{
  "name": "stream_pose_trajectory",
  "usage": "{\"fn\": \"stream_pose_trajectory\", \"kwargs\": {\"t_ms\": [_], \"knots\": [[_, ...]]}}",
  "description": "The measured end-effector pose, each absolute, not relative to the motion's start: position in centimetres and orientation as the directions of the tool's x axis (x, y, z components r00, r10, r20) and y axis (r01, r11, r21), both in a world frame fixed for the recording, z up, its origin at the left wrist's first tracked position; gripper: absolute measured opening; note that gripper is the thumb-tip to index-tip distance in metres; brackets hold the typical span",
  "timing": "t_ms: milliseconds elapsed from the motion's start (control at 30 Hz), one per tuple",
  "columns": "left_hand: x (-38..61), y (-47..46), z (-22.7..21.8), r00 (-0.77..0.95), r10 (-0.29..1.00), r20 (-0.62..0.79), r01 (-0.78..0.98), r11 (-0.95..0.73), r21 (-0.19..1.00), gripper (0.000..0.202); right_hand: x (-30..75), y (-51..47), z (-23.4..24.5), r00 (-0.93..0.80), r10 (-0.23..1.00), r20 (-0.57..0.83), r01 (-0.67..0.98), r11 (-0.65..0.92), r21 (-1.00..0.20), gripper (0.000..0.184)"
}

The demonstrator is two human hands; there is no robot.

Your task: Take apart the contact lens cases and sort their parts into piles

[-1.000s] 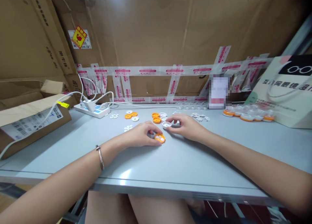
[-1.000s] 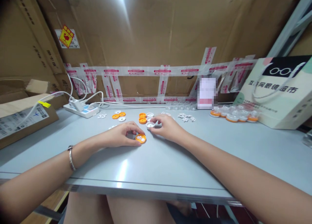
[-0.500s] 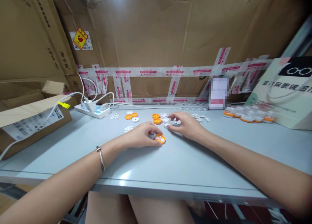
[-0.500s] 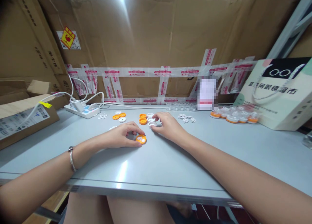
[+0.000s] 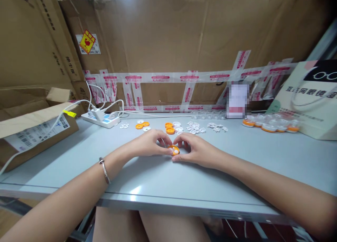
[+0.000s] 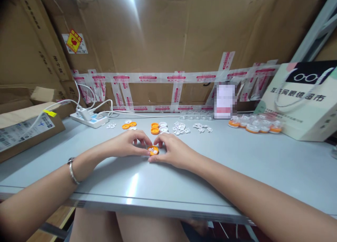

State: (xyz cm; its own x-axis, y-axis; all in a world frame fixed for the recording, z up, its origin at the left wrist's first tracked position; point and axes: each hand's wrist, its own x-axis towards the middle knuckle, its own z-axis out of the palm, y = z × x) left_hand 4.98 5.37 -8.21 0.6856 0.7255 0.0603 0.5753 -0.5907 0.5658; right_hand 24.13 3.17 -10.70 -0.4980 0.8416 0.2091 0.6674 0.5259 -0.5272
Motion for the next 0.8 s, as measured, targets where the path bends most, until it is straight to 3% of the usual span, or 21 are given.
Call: {"fn": "stream_pose_trajectory", "kwargs": {"t_ms": [200,500,800], "knots": [[5.0,5.7,-8.8,0.673,0.74,-0.015,0.59,-0.524,0.614,0.025,24.0,3.4,-11.0,-0.489,0.848,0.207,0.649,0.511,-0.564,0.025],[5.6,6.4,-9.0,0.632,0.775,-0.004,0.624,-0.507,0.595,0.022,23.7,3.5,-11.3,-0.468,0.864,0.185,0.608,0.467,-0.642,0.026],[5.5,6.2,-8.6,0.712,0.697,0.086,0.615,-0.678,0.401,0.017,23.6,3.8,-11.5,-0.437,0.89,0.128,0.57,0.385,-0.726,0.033]]}}
